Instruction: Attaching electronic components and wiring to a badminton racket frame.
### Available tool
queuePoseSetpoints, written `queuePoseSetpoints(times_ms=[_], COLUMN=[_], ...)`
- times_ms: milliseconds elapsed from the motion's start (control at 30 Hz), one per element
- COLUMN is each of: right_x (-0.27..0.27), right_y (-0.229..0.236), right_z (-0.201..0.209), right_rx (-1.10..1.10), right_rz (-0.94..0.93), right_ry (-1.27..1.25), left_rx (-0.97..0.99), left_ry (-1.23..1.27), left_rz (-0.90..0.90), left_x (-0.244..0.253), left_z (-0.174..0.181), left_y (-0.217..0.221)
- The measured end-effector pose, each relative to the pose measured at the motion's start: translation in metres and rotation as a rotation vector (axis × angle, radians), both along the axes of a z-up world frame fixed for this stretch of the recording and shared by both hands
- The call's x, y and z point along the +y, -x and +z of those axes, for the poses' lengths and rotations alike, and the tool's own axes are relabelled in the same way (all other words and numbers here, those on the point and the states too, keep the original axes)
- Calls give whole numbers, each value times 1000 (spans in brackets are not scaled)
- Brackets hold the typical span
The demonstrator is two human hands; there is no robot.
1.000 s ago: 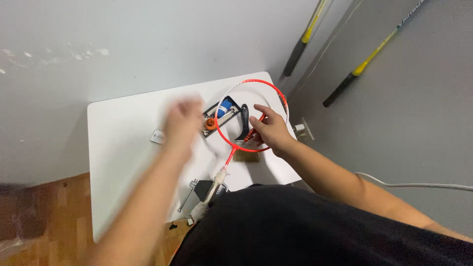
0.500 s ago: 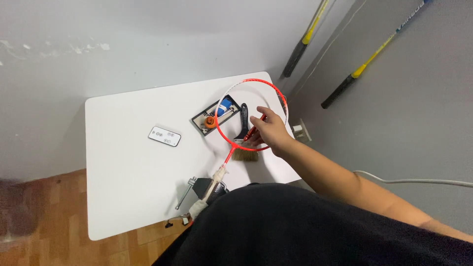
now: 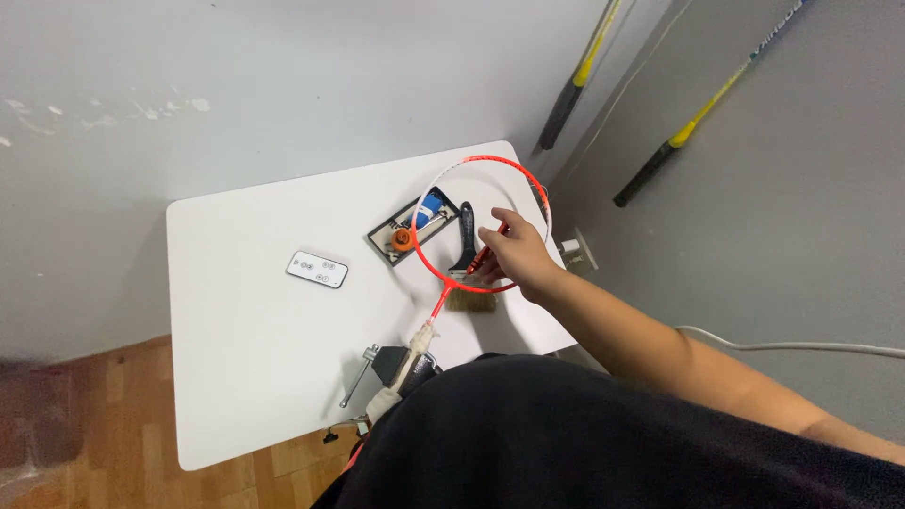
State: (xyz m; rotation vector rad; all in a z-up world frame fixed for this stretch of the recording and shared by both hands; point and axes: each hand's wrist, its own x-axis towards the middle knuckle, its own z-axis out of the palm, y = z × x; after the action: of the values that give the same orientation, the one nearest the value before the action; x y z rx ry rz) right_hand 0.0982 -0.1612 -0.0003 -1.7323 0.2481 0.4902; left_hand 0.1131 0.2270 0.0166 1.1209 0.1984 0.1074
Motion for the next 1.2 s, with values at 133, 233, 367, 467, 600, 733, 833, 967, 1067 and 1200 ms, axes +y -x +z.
queuePoseSetpoints(times_ms=[133,233,367,467,600,733,833,967,1067,1200], right_x=[-3,-2,-1,-3,2,-1,-3,-4,-10,-27], right_y=[0,-1,-1,-2,-2,-1,1,0,-2,-9], right_z=[-4,-5,-6,-8,-3,-5,-10,-8,-5,-25], right_rx=[-9,-7,-7,-11,0,6,-16,-6,18,45], right_rz=[8,6,1,9,-8,-11,0,0,6,-6], right_ry=[-45,-39,-26,-46,-42,-36,-71,-91,-190,-289], left_rx=[20,31,50,60,65,95,114,119,126,153], left_ry=[27,40,54,66,73,107,150,200,206,197], left_rz=[-2,1,11,13,21,40,80,115,71,-33], left_x=[10,18,29,39,-57,-80,-76,-75,-86,-136], left_z=[-5,1,11,16,152,168,163,160,166,135], left_y=[12,20,32,32,3,5,18,27,15,-13])
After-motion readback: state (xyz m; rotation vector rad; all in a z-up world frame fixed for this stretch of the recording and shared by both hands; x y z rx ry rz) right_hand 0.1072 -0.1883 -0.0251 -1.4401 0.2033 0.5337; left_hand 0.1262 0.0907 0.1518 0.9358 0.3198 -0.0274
